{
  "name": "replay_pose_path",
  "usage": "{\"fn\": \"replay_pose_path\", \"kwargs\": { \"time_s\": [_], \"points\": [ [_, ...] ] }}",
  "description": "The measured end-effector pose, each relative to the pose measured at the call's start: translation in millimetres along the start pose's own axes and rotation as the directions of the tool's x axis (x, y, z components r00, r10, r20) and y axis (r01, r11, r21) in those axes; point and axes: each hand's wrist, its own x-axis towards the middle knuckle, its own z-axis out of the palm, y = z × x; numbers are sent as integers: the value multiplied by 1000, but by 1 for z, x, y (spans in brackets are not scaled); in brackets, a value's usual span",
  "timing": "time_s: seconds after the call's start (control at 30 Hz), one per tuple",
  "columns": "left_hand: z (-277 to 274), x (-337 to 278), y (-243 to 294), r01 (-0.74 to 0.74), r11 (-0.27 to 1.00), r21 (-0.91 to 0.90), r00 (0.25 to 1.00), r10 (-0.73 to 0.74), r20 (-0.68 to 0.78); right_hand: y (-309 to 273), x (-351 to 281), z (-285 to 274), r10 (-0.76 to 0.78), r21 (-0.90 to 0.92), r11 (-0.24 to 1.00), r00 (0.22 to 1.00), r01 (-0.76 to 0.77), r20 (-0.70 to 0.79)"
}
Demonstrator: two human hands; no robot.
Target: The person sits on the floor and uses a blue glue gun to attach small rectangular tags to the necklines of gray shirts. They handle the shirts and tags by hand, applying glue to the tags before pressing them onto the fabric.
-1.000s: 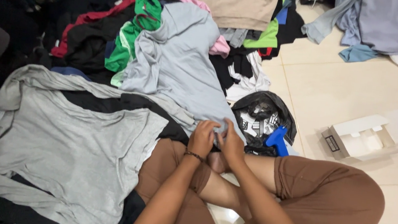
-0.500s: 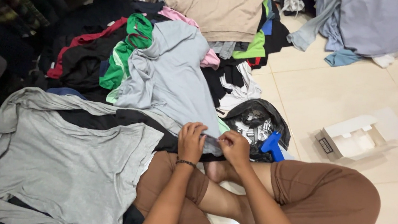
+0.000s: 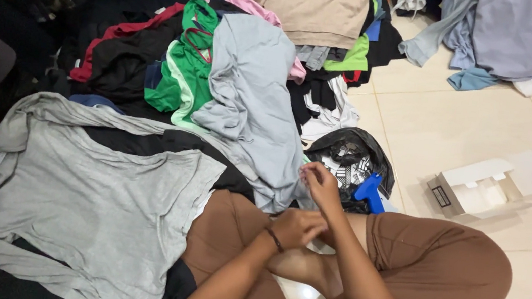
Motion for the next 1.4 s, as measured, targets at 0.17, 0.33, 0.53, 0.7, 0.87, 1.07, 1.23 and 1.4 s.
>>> {"fn": "replay_pose_path", "kwargs": {
  "time_s": [0.17, 0.33, 0.53, 0.7, 0.87, 1.07, 1.23, 1.4],
  "points": [
    [-29, 16, -9, 107, 979, 174, 992, -93, -89, 6, 5, 1, -163, -308, 939, 987, 154, -2],
    [-56, 21, -43, 436, 863, 256, 864, -322, -387, -9, 8, 15, -410, -468, 801, 912, 374, 27],
    [-60, 15, -57, 675, 711, -197, 520, -648, -556, 18, 20, 59, -335, -519, 764, 923, 384, 190],
    [-63, 17, -47, 680, 704, -207, 502, -652, -567, 35, 24, 66, -311, -632, 671, 921, 387, 233],
    [-63, 17, -49, 648, 695, -311, 462, -684, -565, 13, 17, 44, -430, -410, 795, 892, 447, 137],
    [-41, -8, -106, 526, 575, -627, 326, -817, -476, -49, -17, 15, -471, 32, 872, 819, 489, 328],
    [-74, 10, -61, 664, 417, -621, 243, -906, -348, -72, -31, -6, -347, 38, 915, 734, 402, 583],
    [-120, 50, -10, 736, 597, 320, 601, -358, -714, -65, -36, 1, -269, -67, 922, 758, 381, 594]
  ]
}}
